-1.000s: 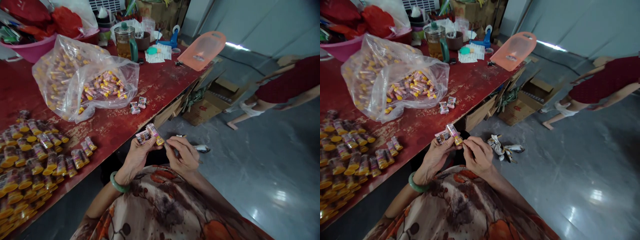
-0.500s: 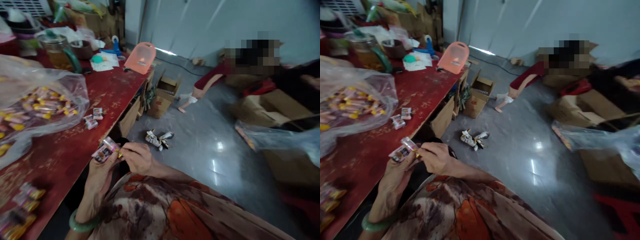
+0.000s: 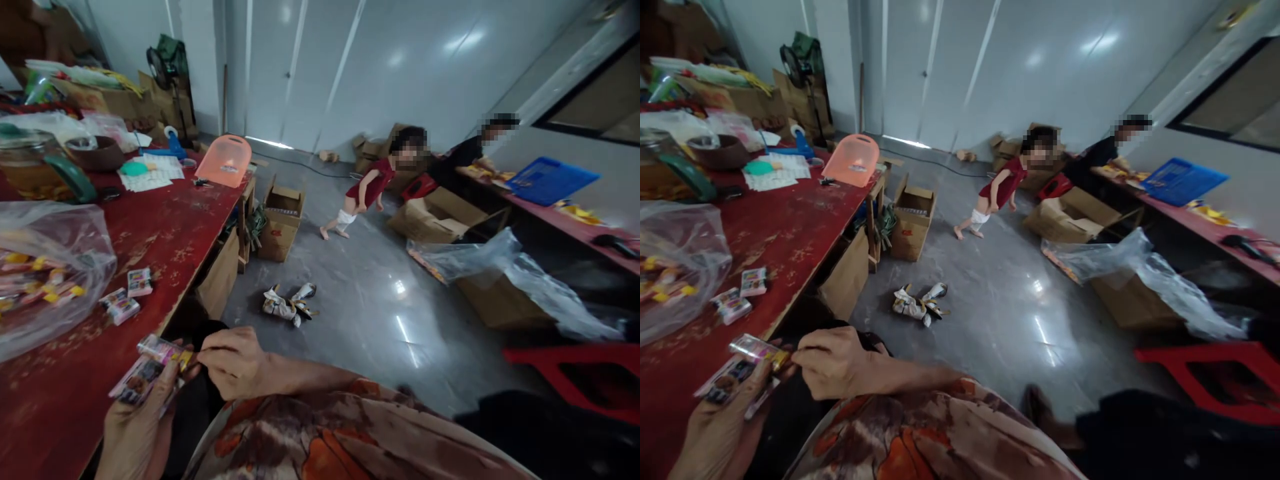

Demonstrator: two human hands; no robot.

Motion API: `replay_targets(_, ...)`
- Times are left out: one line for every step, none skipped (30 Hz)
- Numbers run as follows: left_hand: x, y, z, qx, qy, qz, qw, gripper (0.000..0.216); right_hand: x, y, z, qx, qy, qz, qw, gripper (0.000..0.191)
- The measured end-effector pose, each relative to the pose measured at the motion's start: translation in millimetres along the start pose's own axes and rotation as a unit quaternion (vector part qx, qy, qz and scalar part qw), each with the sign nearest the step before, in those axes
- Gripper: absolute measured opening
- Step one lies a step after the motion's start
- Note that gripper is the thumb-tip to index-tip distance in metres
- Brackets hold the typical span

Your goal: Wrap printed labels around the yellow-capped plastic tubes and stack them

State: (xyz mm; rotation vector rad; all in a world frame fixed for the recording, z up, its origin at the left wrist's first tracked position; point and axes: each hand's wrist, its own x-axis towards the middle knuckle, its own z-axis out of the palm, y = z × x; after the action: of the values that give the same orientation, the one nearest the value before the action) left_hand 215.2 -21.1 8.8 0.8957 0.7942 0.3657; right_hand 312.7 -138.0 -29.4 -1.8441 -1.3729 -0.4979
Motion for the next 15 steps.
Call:
replay_targets(0, -1, 0, 0.014, 0.000, 0.015, 1.000, 0.042, 3, -1, -2, 0.035, 0.006, 0.034, 0.999, 0.008)
replay_targets(-2, -1, -1, 0.034, 0.001, 0.035, 0.999, 0.039, 6, -4, -5, 0.081, 0.019, 0.071, 0.994, 0.009)
replay_targets(-7, -2, -2, 0.062, 0.002, 0.059, 0.996, 0.035, 10, -10, -10, 0.133, 0.026, 0.114, 0.984, 0.015)
replay_targets(-15, -2, -4, 0.096, 0.000, 0.084, 0.992, 0.031, 13, -20, -14, 0.186, 0.019, 0.162, 0.969, 0.021)
replay_targets(-24, -3, -6, 0.131, -0.003, 0.111, 0.985, 0.027, 15, -30, -19, 0.239, -0.002, 0.211, 0.948, 0.027)
replay_targets(-34, -5, -10, 0.162, -0.020, 0.141, 0.976, 0.023, 17, -41, -24, 0.280, -0.042, 0.267, 0.921, 0.026)
replay_targets(-42, -6, -13, 0.181, -0.045, 0.174, 0.967, 0.020, 19, -49, -27, 0.315, -0.082, 0.326, 0.888, 0.023)
replay_targets(-47, -8, -18, 0.193, -0.068, 0.203, 0.957, 0.019, 20, -55, -29, 0.343, -0.116, 0.366, 0.857, 0.022)
replay_targets(-50, -9, -24, 0.197, -0.073, 0.218, 0.953, 0.018, 21, -57, -27, 0.359, -0.137, 0.392, 0.836, 0.023)
replay_targets(-52, -11, -30, 0.198, -0.070, 0.220, 0.953, 0.016, 23, -58, -23, 0.370, -0.153, 0.408, 0.820, 0.023)
replay_targets(-52, -13, -38, 0.198, -0.071, 0.213, 0.954, 0.016, 23, -58, -18, 0.383, -0.175, 0.416, 0.806, 0.024)
replay_targets(-54, -14, -46, 0.183, -0.063, 0.200, 0.960, 0.017, 24, -58, -11, 0.396, -0.194, 0.419, 0.793, 0.024)
replay_targets(-56, -15, -53, 0.162, -0.057, 0.186, 0.968, 0.019, 24, -60, -4, 0.410, -0.213, 0.417, 0.783, 0.024)
replay_targets(-59, -16, -59, 0.132, -0.051, 0.172, 0.975, 0.021, 25, -62, 2, 0.424, -0.229, 0.412, 0.774, 0.024)
replay_targets(-62, -17, -65, 0.097, -0.041, 0.159, 0.982, 0.024, 26, -66, 8, 0.435, -0.242, 0.406, 0.766, 0.024)
